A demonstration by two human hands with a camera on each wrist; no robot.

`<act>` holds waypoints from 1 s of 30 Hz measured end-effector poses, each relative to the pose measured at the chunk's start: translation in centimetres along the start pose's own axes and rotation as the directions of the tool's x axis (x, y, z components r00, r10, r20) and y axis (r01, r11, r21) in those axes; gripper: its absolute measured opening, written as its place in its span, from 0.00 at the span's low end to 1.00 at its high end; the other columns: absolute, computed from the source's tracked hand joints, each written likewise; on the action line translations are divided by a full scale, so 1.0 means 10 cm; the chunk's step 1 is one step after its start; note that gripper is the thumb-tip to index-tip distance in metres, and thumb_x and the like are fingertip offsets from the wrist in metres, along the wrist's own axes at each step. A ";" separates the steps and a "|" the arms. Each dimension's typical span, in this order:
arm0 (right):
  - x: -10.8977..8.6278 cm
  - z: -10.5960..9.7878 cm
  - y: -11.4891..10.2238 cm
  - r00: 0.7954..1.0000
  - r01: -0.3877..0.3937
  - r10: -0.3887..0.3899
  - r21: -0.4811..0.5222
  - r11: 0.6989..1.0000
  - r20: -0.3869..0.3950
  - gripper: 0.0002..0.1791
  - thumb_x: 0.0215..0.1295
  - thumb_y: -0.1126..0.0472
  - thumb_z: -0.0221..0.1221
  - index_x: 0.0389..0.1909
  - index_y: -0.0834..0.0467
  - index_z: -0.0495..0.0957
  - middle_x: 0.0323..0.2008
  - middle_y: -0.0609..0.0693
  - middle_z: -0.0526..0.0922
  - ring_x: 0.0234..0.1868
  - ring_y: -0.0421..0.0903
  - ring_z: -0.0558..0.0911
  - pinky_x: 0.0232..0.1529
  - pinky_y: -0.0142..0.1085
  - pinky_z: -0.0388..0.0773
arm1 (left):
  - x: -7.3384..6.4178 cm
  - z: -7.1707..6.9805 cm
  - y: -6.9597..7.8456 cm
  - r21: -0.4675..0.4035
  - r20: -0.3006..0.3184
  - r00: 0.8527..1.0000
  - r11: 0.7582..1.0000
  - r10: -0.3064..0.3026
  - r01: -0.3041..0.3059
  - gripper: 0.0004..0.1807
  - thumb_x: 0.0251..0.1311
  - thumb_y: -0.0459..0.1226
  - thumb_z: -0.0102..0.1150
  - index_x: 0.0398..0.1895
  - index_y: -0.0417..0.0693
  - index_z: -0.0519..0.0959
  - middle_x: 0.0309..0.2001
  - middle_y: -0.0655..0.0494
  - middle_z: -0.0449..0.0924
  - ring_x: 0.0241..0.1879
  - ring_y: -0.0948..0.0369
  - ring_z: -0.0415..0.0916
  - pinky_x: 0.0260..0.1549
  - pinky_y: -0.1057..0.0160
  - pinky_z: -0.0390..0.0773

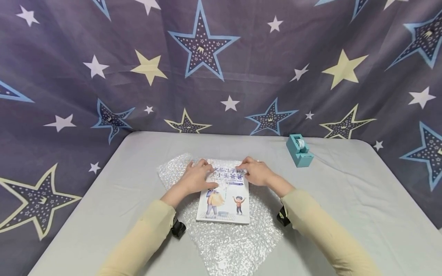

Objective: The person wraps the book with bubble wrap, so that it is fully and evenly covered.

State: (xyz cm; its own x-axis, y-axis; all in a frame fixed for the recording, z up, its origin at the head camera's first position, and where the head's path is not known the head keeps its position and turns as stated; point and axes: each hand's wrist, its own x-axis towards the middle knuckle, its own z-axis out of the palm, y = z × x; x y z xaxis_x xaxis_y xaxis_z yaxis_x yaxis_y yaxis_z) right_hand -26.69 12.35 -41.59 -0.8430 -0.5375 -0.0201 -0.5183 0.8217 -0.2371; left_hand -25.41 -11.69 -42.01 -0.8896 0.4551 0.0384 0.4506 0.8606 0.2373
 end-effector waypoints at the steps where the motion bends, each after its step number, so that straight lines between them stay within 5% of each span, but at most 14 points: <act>1: -0.01 0.00 -0.01 1.000 -0.001 0.001 -0.006 1.000 0.002 0.23 0.57 0.66 0.53 0.55 0.51 0.74 0.51 0.53 0.72 0.47 0.50 0.76 0.46 0.48 0.74 | -0.01 0.00 0.01 0.009 0.000 1.000 1.000 -0.005 0.005 0.29 0.45 0.57 0.63 0.47 0.51 0.75 0.51 0.50 0.70 0.49 0.53 0.72 0.60 0.35 0.49; 10: -0.09 -0.01 -0.08 0.998 -0.046 0.047 -0.030 0.998 0.037 0.22 0.61 0.62 0.53 0.57 0.48 0.73 0.58 0.51 0.70 0.55 0.53 0.73 0.56 0.58 0.63 | -0.05 0.01 0.06 0.004 0.021 0.999 0.999 -0.047 0.047 0.29 0.47 0.57 0.60 0.50 0.52 0.75 0.53 0.52 0.69 0.52 0.52 0.71 0.59 0.33 0.48; 16: -0.13 -0.02 -0.09 0.999 -0.021 0.021 -0.007 1.000 0.036 0.21 0.63 0.62 0.51 0.57 0.50 0.73 0.60 0.54 0.69 0.59 0.55 0.70 0.57 0.59 0.62 | -0.06 0.06 -0.03 -0.105 -0.007 0.999 0.994 -0.040 0.039 0.26 0.53 0.54 0.58 0.51 0.50 0.75 0.53 0.51 0.69 0.53 0.54 0.70 0.59 0.33 0.48; 21: -0.16 -0.02 -0.06 0.999 -0.004 0.004 0.013 1.000 0.039 0.20 0.64 0.62 0.50 0.57 0.50 0.72 0.62 0.55 0.67 0.61 0.57 0.66 0.57 0.60 0.61 | -0.07 0.08 -0.01 -0.190 -0.044 0.994 0.978 -0.101 0.091 0.23 0.54 0.53 0.57 0.50 0.51 0.77 0.51 0.52 0.71 0.52 0.54 0.70 0.60 0.34 0.46; 30: -0.17 -0.02 -0.07 0.999 -0.014 0.013 0.023 1.000 0.042 0.21 0.64 0.61 0.50 0.58 0.50 0.71 0.63 0.55 0.65 0.64 0.57 0.63 0.59 0.60 0.59 | -0.05 0.13 0.09 -0.113 -0.090 0.980 0.980 -0.175 0.164 0.22 0.52 0.53 0.60 0.47 0.53 0.75 0.48 0.53 0.70 0.48 0.54 0.72 0.60 0.35 0.49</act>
State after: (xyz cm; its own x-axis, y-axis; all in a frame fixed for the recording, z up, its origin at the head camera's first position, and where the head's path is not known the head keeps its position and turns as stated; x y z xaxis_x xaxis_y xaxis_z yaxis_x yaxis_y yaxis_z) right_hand -24.92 12.73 -41.16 -0.8431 -0.5340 -0.0639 -0.5028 0.8248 -0.2587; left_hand -24.42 -10.82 -43.09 -0.9577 0.2754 0.0837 0.2870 0.8923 0.3486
